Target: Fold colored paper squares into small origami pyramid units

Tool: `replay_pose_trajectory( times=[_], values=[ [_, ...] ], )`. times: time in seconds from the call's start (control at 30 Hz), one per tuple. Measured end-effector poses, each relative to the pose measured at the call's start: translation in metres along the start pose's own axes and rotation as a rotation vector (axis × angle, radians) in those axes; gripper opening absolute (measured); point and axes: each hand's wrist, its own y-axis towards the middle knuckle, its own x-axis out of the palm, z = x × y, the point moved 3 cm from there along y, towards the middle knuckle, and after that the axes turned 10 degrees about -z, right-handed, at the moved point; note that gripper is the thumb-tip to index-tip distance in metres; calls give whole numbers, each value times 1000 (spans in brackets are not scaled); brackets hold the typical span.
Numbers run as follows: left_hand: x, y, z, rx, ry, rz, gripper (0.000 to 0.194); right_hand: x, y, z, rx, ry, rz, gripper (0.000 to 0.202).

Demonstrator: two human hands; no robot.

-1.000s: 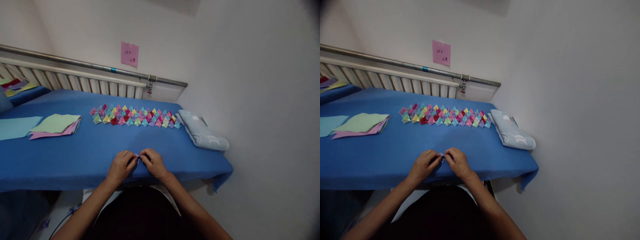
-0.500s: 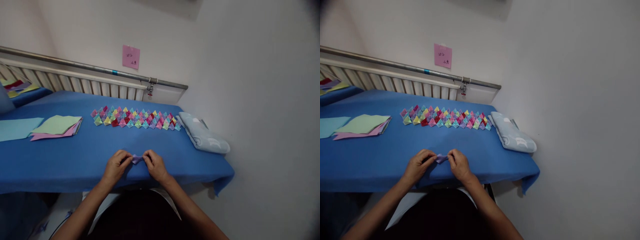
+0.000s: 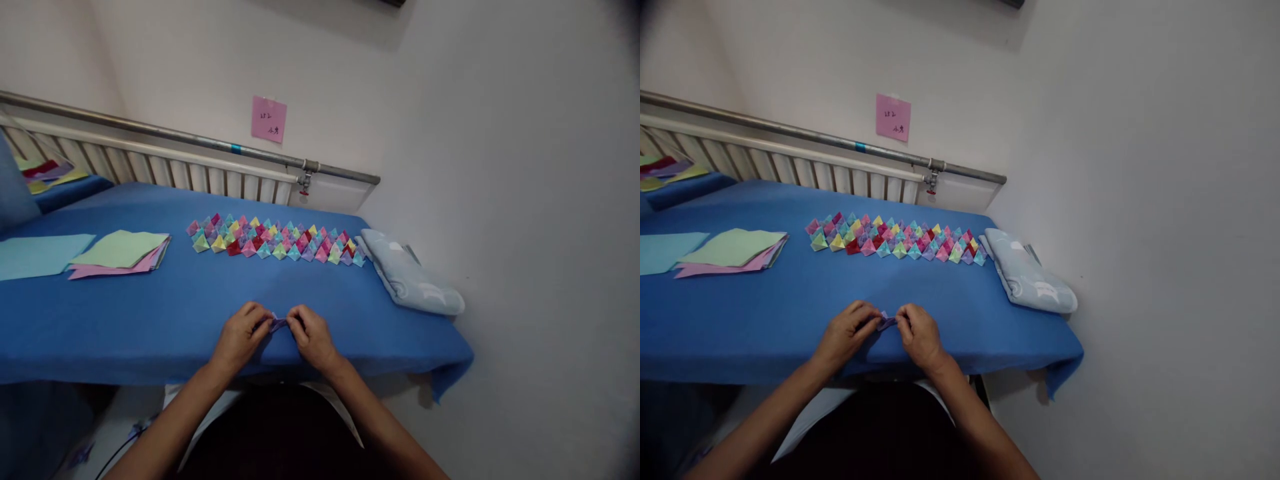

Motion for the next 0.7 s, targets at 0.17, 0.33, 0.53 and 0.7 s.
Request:
replay_pose_trajectory(
  times=[0.17,0.33,0.53,0.7],
  values=[
    [-2,1,-2,-36,4,13,16,-1,0,-2,-7,-30,0,12],
    [-4,1,-4,-61,-13,19,18,0,0,-2,-15,-61,6,13],
    [-8,1,-3,-88,-24,29,18,1,0,-3,-27,-103,2,13],
    [-8,2,-4,-104,-12,44,19,2,-1,-4,-41,-136,-13,14]
  ],
)
